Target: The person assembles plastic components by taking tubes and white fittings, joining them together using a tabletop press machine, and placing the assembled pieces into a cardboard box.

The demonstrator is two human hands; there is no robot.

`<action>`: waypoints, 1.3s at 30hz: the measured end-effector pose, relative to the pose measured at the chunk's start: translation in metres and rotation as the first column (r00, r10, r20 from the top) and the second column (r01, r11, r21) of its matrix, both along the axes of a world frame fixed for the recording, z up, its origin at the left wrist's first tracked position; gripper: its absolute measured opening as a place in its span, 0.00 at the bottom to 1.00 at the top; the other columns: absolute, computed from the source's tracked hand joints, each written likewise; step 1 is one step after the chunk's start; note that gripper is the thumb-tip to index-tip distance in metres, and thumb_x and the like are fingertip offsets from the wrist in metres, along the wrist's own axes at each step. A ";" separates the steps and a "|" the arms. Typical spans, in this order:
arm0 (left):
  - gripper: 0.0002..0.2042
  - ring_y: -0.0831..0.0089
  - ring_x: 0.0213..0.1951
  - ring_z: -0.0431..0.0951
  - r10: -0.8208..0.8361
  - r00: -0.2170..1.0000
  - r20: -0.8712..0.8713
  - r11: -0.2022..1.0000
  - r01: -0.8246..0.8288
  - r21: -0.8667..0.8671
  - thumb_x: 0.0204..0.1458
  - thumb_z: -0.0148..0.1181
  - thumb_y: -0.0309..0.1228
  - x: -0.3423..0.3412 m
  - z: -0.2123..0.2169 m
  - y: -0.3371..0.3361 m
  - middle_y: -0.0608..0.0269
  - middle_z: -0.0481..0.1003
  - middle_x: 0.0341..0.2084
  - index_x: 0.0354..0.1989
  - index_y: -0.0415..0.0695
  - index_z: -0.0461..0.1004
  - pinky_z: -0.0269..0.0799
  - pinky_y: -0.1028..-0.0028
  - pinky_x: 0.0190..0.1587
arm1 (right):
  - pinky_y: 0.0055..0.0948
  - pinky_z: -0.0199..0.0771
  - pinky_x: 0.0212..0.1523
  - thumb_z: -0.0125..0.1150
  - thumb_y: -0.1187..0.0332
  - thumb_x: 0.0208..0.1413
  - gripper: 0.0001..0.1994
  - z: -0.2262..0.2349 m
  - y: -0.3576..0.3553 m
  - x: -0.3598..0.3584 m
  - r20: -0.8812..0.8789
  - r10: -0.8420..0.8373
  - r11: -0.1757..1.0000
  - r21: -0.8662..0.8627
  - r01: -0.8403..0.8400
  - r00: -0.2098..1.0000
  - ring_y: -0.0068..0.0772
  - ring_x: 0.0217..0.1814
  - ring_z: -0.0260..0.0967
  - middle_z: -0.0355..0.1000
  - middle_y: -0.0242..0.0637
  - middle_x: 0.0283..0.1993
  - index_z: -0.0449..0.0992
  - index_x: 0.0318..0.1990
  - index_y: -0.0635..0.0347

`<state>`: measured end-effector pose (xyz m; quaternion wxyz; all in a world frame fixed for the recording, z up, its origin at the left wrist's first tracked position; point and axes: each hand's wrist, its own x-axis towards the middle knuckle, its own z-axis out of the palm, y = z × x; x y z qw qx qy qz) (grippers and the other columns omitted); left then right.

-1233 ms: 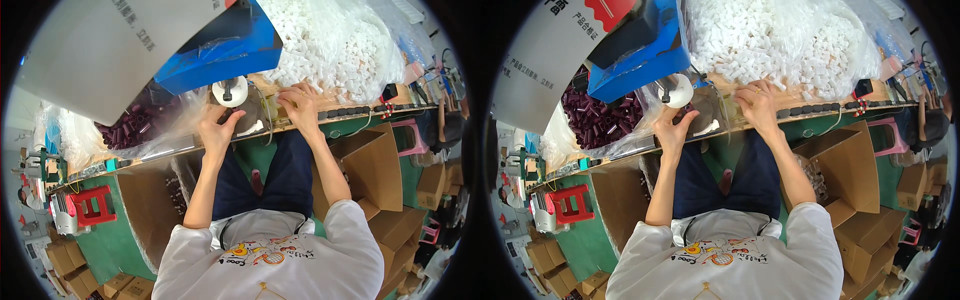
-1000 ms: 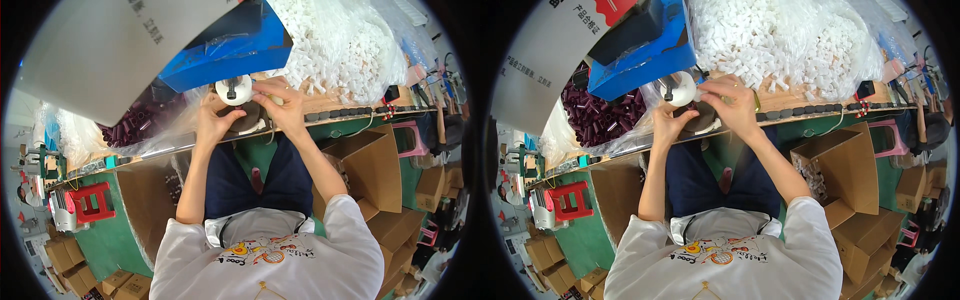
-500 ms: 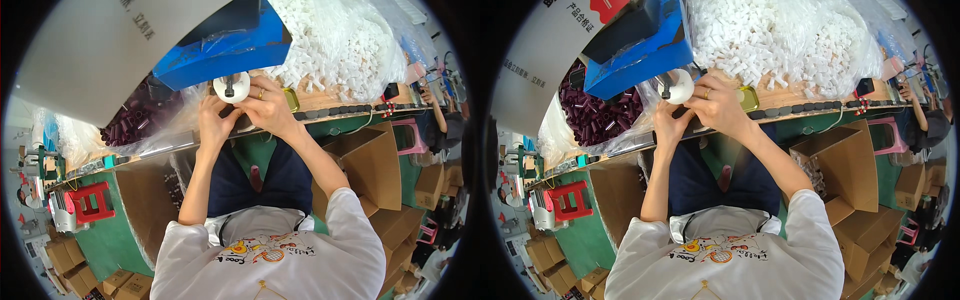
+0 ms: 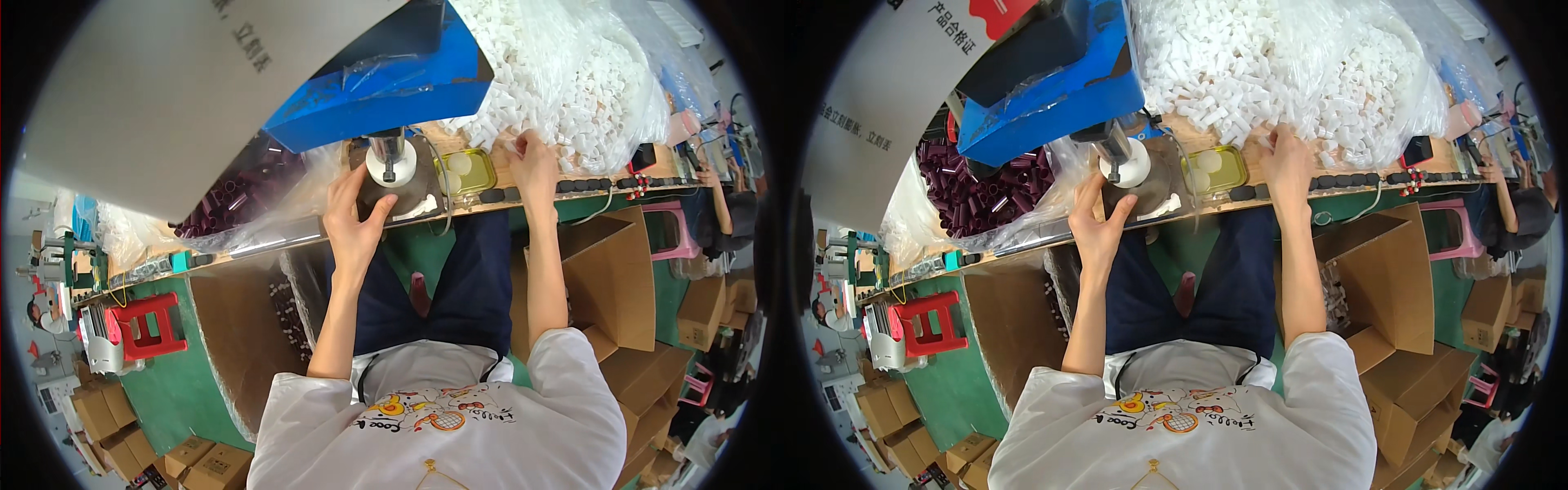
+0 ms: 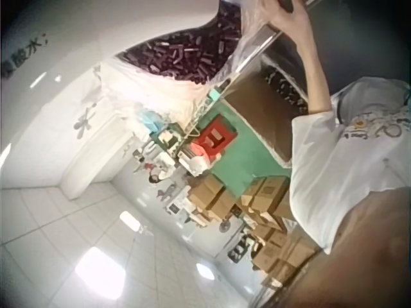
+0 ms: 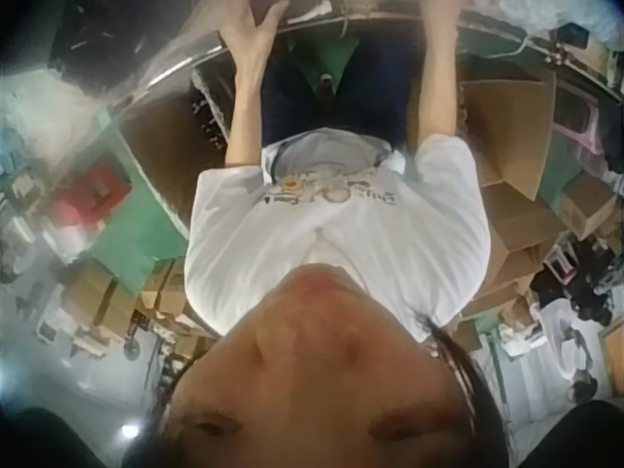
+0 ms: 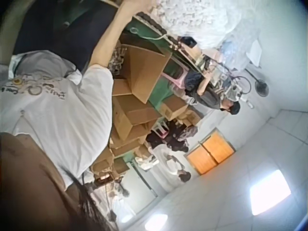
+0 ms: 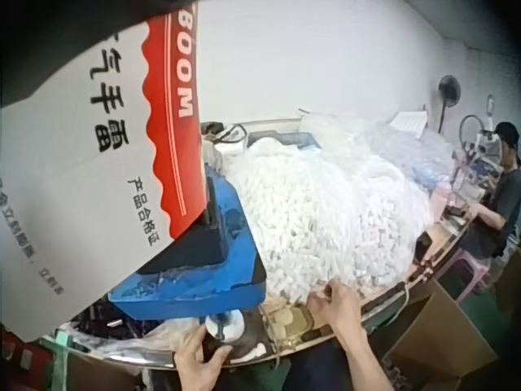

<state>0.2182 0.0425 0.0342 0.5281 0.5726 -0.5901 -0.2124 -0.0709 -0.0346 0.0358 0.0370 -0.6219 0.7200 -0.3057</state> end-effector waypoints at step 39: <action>0.16 0.64 0.43 0.79 0.175 0.739 0.651 0.977 -0.045 -0.210 0.45 0.69 0.21 0.165 0.064 0.002 0.59 0.81 0.40 0.46 0.42 0.83 0.76 0.69 0.45 | 0.37 0.74 0.40 0.70 0.73 0.46 0.11 0.031 0.010 0.127 0.541 0.651 0.683 -0.110 -0.722 0.533 0.48 0.42 0.77 0.78 0.47 0.43 0.82 0.39 0.66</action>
